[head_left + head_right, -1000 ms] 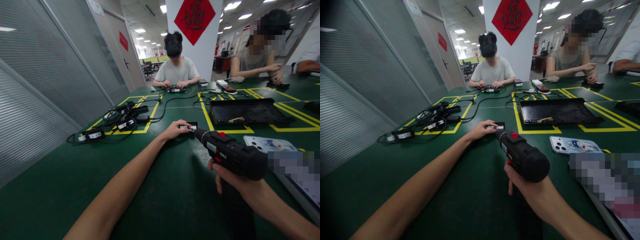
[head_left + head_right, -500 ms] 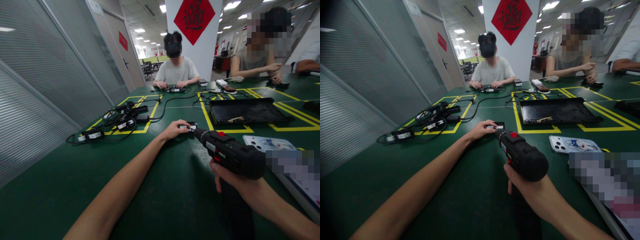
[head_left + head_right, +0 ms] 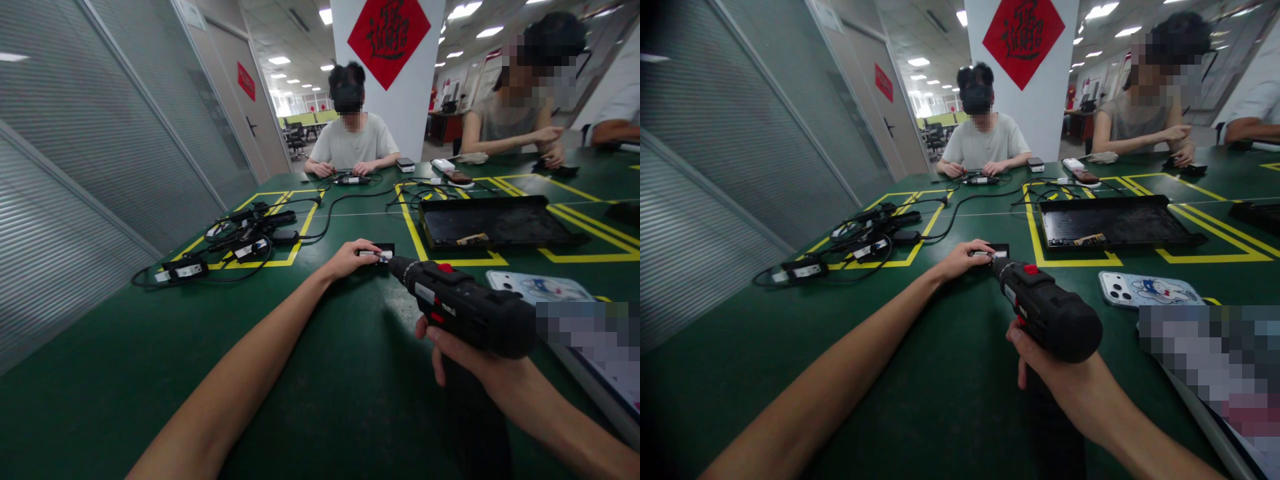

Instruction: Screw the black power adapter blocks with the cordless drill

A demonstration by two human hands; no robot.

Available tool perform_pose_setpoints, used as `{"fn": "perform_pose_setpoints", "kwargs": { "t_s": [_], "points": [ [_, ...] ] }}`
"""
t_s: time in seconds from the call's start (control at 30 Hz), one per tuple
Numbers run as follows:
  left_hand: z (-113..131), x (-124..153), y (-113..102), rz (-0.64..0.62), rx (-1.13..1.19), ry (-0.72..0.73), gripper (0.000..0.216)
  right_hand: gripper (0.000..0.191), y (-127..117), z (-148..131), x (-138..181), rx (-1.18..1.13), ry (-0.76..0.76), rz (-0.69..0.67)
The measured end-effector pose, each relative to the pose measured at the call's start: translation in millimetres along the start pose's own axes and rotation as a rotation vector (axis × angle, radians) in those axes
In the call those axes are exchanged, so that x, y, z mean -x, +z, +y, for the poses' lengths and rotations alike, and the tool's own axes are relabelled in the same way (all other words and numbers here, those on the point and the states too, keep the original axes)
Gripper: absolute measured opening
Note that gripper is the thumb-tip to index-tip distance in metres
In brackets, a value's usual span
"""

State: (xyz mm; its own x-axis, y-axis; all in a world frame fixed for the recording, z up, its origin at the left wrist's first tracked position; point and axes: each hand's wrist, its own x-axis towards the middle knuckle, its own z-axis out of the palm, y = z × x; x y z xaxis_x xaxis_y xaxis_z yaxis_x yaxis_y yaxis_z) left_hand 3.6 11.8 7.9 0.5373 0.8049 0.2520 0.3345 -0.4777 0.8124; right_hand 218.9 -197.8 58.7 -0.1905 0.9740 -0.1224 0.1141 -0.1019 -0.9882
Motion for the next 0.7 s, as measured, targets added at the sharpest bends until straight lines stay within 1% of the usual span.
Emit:
{"fn": "perform_pose_setpoints", "kwargs": {
  "t_s": [0.07,0.13,0.2,0.27,0.33,0.4,0.5,0.53,0.63,0.7],
  "points": [
    [0.3,0.1,0.6,0.012,0.001,-0.004,0.032,0.046,-0.8,-1.9,-0.3,0.007,0.016,-0.005],
    [0.3,0.1,1.3,0.017,0.011,0.002,0.031,0.048,-1.3,-7.0,1.5,0.002,0.037,-0.015],
    [-0.5,-0.2,1.8,0.019,0.028,0.012,0.031,0.040,-1.4,-13.0,5.1,-0.009,0.048,-0.015],
    [-1.9,-0.7,2.1,0.019,0.039,0.018,0.031,0.027,-1.4,-17.1,8.8,0.011,0.049,-0.003],
    [-3.7,-1.3,2.0,0.021,0.043,0.022,0.030,0.020,-1.5,-17.3,11.1,0.049,0.032,-0.001],
    [-5.2,-1.7,1.8,0.022,0.041,0.030,0.030,0.023,-1.7,-13.9,11.6,0.077,0.020,-0.005],
    [-6.4,-1.9,1.5,0.026,0.030,0.039,0.030,0.034,-2.4,-5.2,10.7,0.121,0.022,0.008],
    [-6.5,-1.9,1.4,0.027,0.026,0.042,0.030,0.034,-2.7,-1.8,10.3,0.137,0.027,0.008],
    [-6.7,-1.9,1.5,0.029,0.019,0.047,0.029,0.023,-3.6,9.0,8.7,0.131,0.030,-0.025],
    [-6.6,-1.7,1.6,0.030,0.018,0.046,0.029,0.019,-4.1,15.9,6.6,0.115,0.001,-0.034]
  ]
}}
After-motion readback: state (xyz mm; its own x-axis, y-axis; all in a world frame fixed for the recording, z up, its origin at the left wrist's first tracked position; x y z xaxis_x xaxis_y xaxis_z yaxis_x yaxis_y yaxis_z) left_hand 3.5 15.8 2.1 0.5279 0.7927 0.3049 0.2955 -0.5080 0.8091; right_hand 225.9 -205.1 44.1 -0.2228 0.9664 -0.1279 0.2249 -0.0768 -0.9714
